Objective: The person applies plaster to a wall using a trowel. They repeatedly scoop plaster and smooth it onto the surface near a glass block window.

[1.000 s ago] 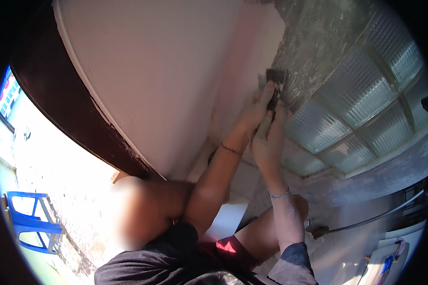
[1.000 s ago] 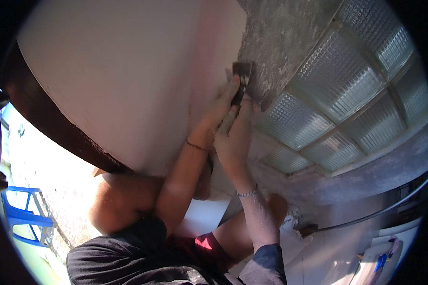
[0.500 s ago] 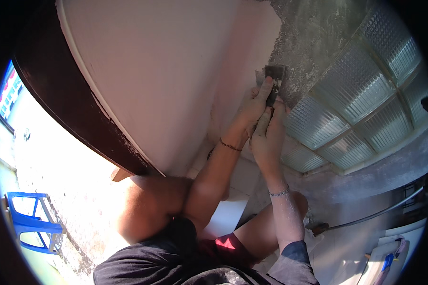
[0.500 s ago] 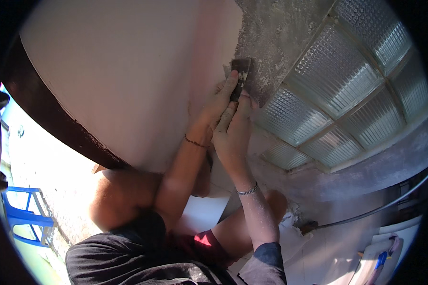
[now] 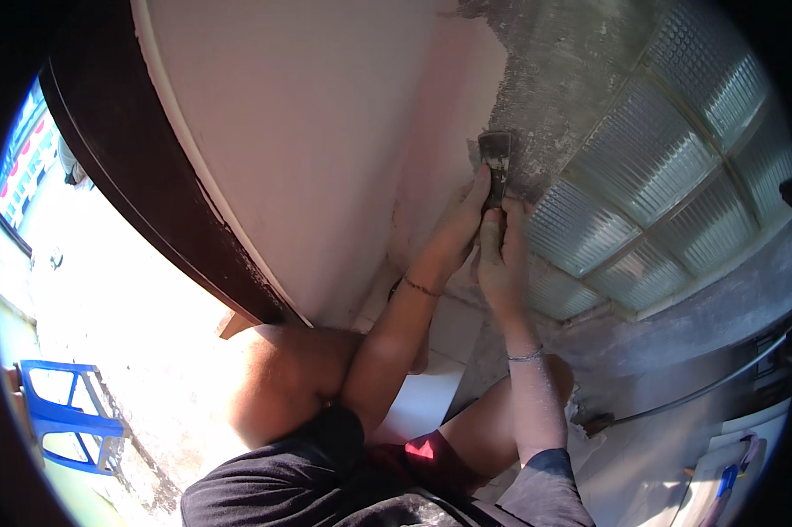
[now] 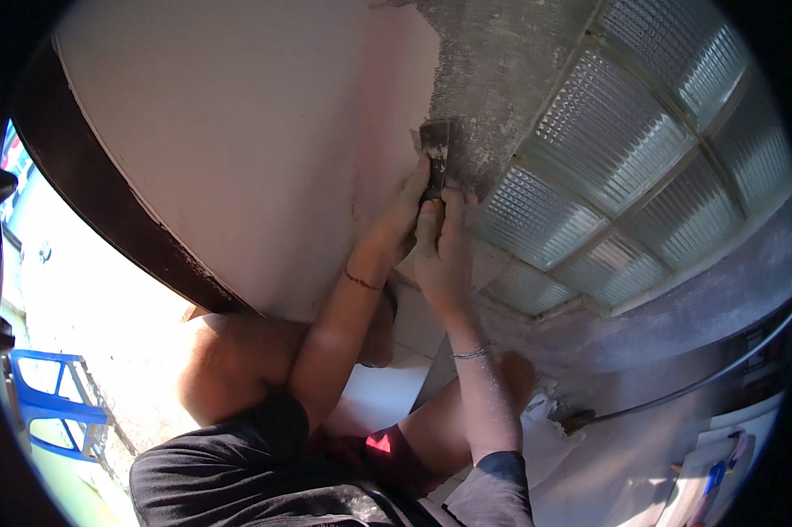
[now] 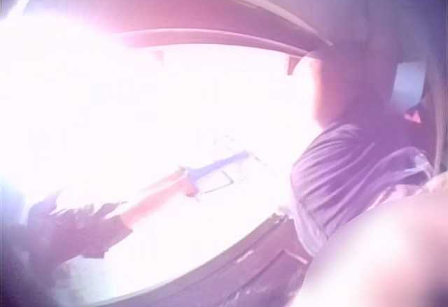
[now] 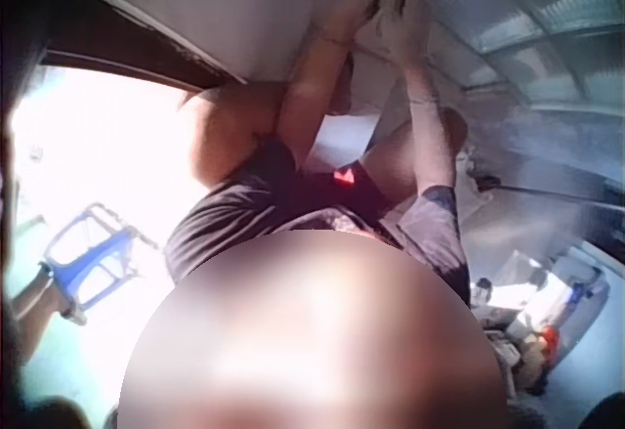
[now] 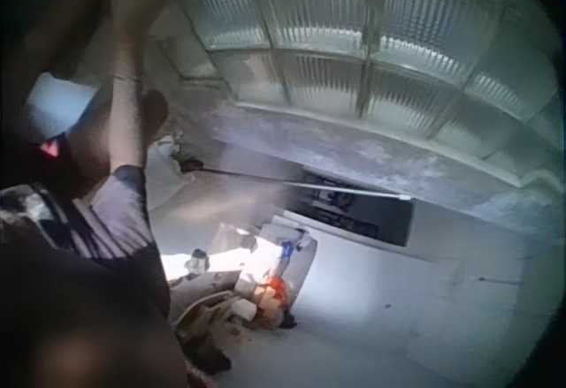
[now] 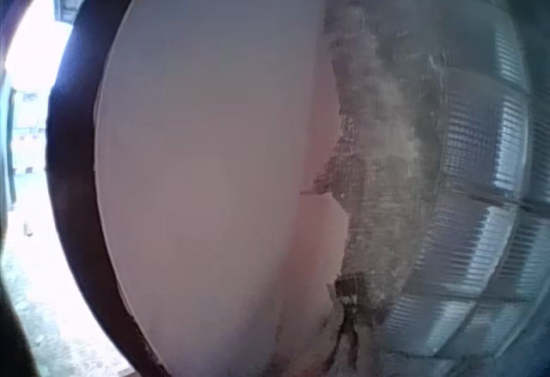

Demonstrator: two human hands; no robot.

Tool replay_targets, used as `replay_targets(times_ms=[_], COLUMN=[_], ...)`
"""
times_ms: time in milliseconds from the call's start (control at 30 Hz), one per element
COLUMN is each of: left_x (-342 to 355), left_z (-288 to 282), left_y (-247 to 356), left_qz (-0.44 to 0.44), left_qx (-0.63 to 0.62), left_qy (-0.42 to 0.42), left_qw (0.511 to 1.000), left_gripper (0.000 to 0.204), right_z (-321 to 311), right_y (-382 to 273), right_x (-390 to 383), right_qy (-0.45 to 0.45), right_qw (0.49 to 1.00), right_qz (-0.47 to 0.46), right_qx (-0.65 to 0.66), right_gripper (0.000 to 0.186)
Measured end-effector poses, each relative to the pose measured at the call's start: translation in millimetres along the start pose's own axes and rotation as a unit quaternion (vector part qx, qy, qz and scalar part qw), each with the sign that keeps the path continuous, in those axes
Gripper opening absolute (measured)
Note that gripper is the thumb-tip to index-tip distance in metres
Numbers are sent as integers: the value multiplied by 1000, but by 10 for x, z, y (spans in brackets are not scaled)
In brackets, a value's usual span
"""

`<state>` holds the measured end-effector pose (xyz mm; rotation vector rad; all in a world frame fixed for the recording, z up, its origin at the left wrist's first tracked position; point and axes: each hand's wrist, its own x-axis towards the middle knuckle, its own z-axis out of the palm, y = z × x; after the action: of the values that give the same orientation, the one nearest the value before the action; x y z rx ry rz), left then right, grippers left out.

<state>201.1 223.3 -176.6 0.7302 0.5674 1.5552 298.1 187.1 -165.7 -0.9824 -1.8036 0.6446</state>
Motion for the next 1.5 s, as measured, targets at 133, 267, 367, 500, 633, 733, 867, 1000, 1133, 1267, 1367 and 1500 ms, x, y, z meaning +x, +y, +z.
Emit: replay_targets(times_ms=[133,267,367,500,633,733,867,1000,1133,1267,1367,1500], left_x=[-191,-361,-468,-698,-797,-882,-939,-957,-972,-953,-891,-687], left_z=[-138,-181,71,405,907,1270,1505,1603,1637,1670,1784,2056], left_y=[-212,-545,-924,-1147,-1061,-923,-785,-847,-871,-684,-436,-9], left_qz=[-32,60,115,177,91,83,66,112,167,280,350,494], left_qx=[77,499,564,567,357,274,259,237,265,374,448,519], left_qy=[138,68,-79,-189,-123,-104,-146,-146,-130,-101,-91,-160], left_qw=[987,862,814,782,921,952,952,954,941,878,817,679], left_gripper=[39,30,27,27,29,29,31,23,17,22,23,26], right_z=[-354,-783,-1097,-1575,-1937,-2099,-2221,-2243,-2153,-2019,-1910,-1792], right_y=[78,95,134,220,186,122,81,77,52,14,-14,4], right_x=[-95,-340,-454,-510,-723,-832,-896,-937,-923,-836,-792,-719], right_qy=[31,95,152,340,445,496,545,555,529,490,482,459], right_qw=[980,940,935,867,846,804,763,777,821,844,859,883], right_qz=[-128,-178,-118,-185,-73,-92,-114,-71,-43,-20,-49,22], right_qx=[-149,-276,-299,-313,-286,-314,-329,-288,-210,-218,-165,-102], right_gripper=[29,26,26,25,25,25,30,32,31,29,28,28])
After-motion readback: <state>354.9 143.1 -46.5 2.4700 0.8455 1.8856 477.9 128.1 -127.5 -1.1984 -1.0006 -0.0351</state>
